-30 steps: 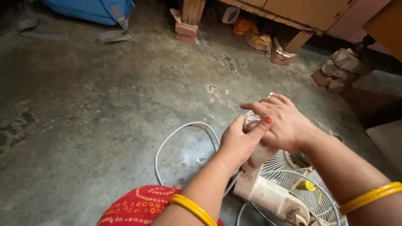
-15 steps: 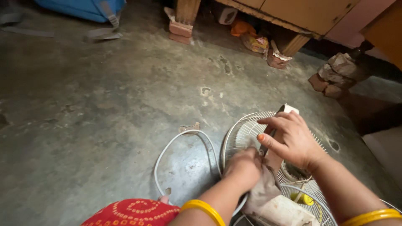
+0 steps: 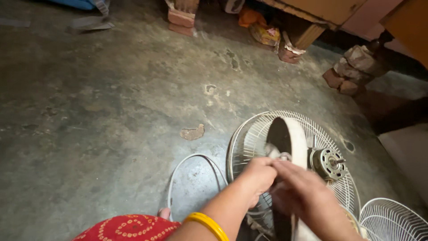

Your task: The person cleans a disassembled electric fan using a cloth. They wipe the motor housing, the fan cage, the base, and the power cord, handling each component individually on the floor.

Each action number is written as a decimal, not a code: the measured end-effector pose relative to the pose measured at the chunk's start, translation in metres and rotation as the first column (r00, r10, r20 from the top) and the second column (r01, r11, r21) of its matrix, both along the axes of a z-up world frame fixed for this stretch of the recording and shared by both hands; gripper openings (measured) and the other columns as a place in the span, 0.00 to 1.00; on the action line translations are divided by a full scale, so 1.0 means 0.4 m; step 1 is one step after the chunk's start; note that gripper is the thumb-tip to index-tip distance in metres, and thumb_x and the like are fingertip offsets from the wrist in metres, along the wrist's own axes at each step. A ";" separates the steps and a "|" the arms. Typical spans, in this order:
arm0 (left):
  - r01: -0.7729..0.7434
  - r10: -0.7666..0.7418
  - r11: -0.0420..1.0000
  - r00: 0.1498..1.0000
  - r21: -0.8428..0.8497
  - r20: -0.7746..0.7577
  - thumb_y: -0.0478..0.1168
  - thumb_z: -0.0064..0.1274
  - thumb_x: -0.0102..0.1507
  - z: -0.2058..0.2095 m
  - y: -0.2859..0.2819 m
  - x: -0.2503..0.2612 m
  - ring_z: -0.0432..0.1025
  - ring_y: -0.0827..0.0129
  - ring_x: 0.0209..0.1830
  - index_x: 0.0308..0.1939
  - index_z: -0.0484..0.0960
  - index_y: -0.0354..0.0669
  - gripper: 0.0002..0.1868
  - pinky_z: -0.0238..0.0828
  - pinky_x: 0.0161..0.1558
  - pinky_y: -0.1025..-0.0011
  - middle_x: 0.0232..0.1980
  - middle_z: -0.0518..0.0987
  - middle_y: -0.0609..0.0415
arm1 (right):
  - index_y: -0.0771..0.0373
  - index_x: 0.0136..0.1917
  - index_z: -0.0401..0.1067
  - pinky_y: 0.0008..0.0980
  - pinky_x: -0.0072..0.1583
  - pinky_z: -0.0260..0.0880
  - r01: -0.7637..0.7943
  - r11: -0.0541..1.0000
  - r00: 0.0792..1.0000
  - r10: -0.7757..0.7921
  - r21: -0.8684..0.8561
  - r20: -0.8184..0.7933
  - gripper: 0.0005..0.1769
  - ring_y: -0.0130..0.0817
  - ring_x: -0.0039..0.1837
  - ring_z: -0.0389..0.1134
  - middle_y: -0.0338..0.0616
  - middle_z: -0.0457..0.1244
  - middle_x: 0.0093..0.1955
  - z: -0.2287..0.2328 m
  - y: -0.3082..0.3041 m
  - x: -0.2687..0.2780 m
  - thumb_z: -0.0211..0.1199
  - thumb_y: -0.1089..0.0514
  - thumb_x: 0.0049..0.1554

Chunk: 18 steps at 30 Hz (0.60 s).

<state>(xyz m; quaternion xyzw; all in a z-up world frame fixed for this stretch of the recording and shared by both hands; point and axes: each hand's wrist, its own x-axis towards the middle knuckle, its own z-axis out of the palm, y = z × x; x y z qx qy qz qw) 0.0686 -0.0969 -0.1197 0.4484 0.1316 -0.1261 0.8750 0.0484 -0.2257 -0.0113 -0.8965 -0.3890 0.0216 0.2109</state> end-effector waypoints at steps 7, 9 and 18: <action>-0.021 -0.010 0.875 0.998 0.484 0.060 0.43 0.55 0.59 0.085 -0.006 -0.080 0.72 0.56 0.61 0.63 0.74 0.43 0.28 0.68 0.59 0.65 0.60 0.78 0.43 | 0.56 0.58 0.78 0.41 0.60 0.69 0.185 0.982 0.881 -0.185 0.045 0.436 0.25 0.51 0.61 0.69 0.47 0.67 0.64 -0.085 -0.077 0.031 0.69 0.64 0.46; 0.047 -0.070 0.814 0.997 0.580 0.017 0.44 0.54 0.59 0.104 -0.012 -0.103 0.70 0.51 0.65 0.66 0.73 0.41 0.30 0.67 0.62 0.63 0.63 0.75 0.39 | 0.56 0.57 0.78 0.40 0.60 0.69 0.128 0.991 0.898 -0.129 0.031 0.420 0.25 0.50 0.61 0.70 0.46 0.68 0.63 -0.146 -0.123 -0.031 0.70 0.60 0.43; 0.113 -0.111 0.766 0.993 0.633 -0.042 0.53 0.57 0.58 0.112 -0.066 -0.121 0.73 0.51 0.64 0.68 0.70 0.43 0.36 0.69 0.62 0.62 0.62 0.77 0.40 | 0.56 0.56 0.78 0.39 0.53 0.73 0.472 0.882 0.876 -0.469 0.000 0.109 0.18 0.46 0.50 0.74 0.48 0.71 0.48 -0.041 -0.205 -0.098 0.60 0.62 0.52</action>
